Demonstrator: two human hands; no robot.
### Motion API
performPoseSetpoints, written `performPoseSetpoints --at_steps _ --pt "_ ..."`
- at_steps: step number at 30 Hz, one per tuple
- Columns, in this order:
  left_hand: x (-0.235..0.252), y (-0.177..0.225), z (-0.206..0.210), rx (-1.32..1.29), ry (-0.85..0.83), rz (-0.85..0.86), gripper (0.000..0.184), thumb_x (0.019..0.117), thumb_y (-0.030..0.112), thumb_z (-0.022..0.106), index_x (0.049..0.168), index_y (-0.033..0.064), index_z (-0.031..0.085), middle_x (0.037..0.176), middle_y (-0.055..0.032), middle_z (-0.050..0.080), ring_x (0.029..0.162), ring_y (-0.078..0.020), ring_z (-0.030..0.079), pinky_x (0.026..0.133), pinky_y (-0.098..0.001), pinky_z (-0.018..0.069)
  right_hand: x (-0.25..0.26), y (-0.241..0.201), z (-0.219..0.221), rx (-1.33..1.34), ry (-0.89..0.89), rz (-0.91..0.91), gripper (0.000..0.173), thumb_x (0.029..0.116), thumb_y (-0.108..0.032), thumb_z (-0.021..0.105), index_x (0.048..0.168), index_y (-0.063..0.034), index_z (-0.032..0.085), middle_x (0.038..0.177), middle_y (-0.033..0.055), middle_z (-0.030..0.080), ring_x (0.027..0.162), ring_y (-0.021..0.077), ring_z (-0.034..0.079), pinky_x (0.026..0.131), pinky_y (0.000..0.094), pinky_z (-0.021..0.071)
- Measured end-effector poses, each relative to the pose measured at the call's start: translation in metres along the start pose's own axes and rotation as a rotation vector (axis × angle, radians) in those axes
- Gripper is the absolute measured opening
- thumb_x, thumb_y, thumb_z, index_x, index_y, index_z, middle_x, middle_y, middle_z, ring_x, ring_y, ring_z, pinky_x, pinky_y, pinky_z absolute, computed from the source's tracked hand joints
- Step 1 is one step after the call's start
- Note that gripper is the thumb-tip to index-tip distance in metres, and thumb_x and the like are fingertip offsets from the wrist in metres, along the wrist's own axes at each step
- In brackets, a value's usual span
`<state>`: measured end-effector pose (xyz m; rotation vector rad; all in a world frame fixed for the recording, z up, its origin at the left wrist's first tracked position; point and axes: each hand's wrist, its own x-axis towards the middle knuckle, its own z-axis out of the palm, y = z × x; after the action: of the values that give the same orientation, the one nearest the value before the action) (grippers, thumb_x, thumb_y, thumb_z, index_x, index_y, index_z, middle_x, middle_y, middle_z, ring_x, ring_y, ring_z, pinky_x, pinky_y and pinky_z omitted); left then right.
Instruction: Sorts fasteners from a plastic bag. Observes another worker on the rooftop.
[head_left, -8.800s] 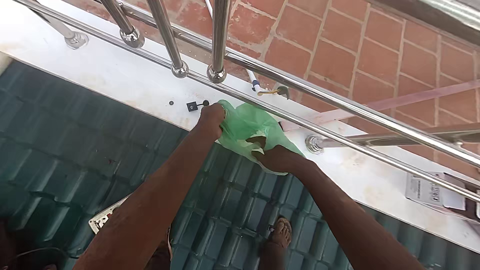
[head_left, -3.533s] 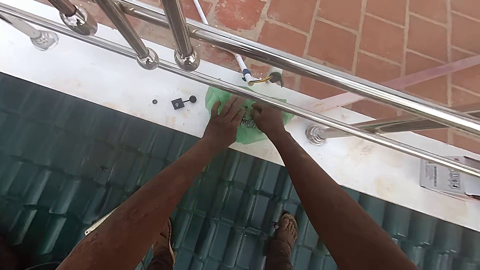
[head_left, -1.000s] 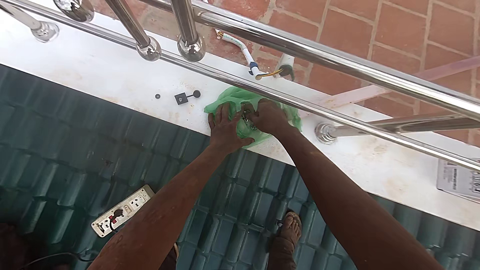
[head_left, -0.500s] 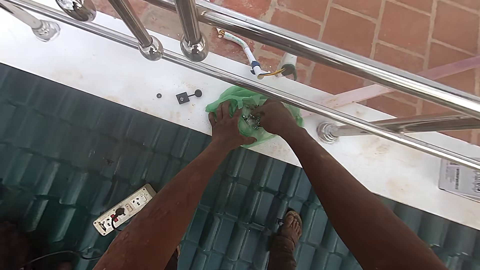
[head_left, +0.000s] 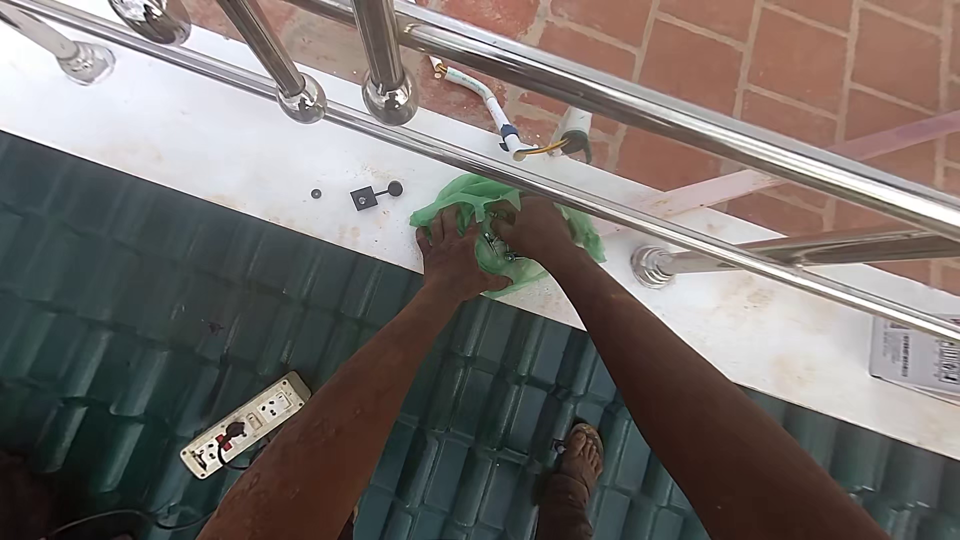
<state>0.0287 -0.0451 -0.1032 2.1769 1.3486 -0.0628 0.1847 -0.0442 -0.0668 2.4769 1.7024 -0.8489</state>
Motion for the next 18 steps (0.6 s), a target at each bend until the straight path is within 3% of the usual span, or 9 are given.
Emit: performPoseSetpoints --at_steps 2,4,5,7,8,10,11,15,18 --pt "-0.001 0.000 -0.001 0.011 0.009 0.003 0.119 0.0555 0.077 0.085 0.155 0.0247 0.045 0.167 -0.0129 0.023 0.156 -0.0360 0.013 0.119 -0.0669 0.0098 0.001 -0.004 0.000 -0.027 -0.019 0.022 0.041 0.0994 -0.039 0.064 0.130 -0.0113 0.067 0.124 0.0221 0.066 0.118 0.0403 0.062 0.093 0.0601 0.0505" --pt "0.000 -0.001 -0.001 0.011 0.005 0.002 0.120 0.0549 0.076 0.085 0.155 0.0248 0.045 0.168 -0.0133 0.021 0.156 -0.0365 0.012 0.119 -0.0664 0.0090 -0.003 -0.009 -0.004 -0.003 -0.017 0.034 0.046 0.0997 -0.034 0.065 0.129 0.0009 0.062 0.125 0.0273 0.063 0.121 0.0432 0.060 0.097 0.0606 0.0484" --pt "0.000 -0.001 -0.001 0.013 -0.007 -0.001 0.120 0.0552 0.076 0.085 0.156 0.0257 0.044 0.168 -0.0132 0.020 0.156 -0.0368 0.010 0.119 -0.0664 0.0085 -0.005 -0.009 -0.006 0.023 0.016 0.020 0.044 0.0989 -0.031 0.066 0.123 0.0050 0.062 0.119 0.0283 0.064 0.116 0.0434 0.062 0.095 0.0602 0.0489" --pt "-0.001 -0.001 -0.004 -0.052 -0.031 0.004 0.120 0.0576 0.071 0.087 0.158 0.0232 0.041 0.168 -0.0152 0.019 0.156 -0.0383 0.008 0.119 -0.0684 0.0061 -0.012 -0.001 -0.005 0.155 0.154 -0.039 0.032 0.0966 -0.025 0.069 0.091 0.0054 0.064 0.087 0.0227 0.064 0.085 0.0378 0.063 0.077 0.0568 0.0482" --pt "-0.004 0.000 -0.008 -0.125 -0.015 0.014 0.119 0.0598 0.069 0.088 0.157 0.0178 0.042 0.168 -0.0172 0.020 0.156 -0.0393 0.010 0.119 -0.0690 0.0040 -0.017 0.003 -0.005 0.275 0.207 -0.044 0.030 0.0957 -0.023 0.071 0.086 0.0040 0.064 0.079 0.0185 0.061 0.076 0.0328 0.060 0.071 0.0538 0.0465" --pt "-0.017 0.000 -0.017 -0.237 0.115 0.069 0.108 0.0687 0.063 0.087 0.154 0.0103 0.045 0.165 -0.0189 0.028 0.154 -0.0400 0.017 0.119 -0.0703 0.0024 -0.025 0.010 -0.001 0.566 0.254 0.006 0.020 0.0928 -0.018 0.074 0.098 0.0011 0.071 0.085 0.0120 0.071 0.072 0.0206 0.067 0.070 0.0440 0.0574" --pt "-0.025 0.002 -0.019 -0.242 0.233 0.128 0.094 0.0749 0.055 0.084 0.150 0.0107 0.051 0.162 -0.0174 0.033 0.153 -0.0390 0.022 0.119 -0.0703 0.0040 -0.030 0.011 0.002 0.703 0.242 0.039 0.020 0.0929 -0.015 0.074 0.105 0.0009 0.070 0.089 0.0111 0.072 0.072 0.0181 0.070 0.071 0.0403 0.0614" --pt "-0.065 0.009 -0.024 -0.316 0.573 0.268 0.043 0.0903 0.029 0.070 0.130 0.0122 0.068 0.142 -0.0119 0.056 0.135 -0.0341 0.046 0.111 -0.0619 0.0266 -0.061 0.007 0.010 0.993 0.185 0.032 0.022 0.0961 -0.010 0.072 0.115 0.0000 0.068 0.094 0.0079 0.074 0.077 0.0141 0.073 0.075 0.0328 0.0633" --pt "-0.098 0.007 -0.029 -0.657 0.447 0.183 0.044 0.0984 0.028 0.066 0.135 0.0038 0.064 0.130 -0.0136 0.061 0.117 -0.0275 0.056 0.098 -0.0462 0.0478 -0.094 -0.007 0.013 1.204 0.090 0.032 0.017 0.0960 -0.004 0.069 0.112 -0.0003 0.072 0.094 0.0074 0.073 0.078 0.0147 0.070 0.074 0.0315 0.0613"
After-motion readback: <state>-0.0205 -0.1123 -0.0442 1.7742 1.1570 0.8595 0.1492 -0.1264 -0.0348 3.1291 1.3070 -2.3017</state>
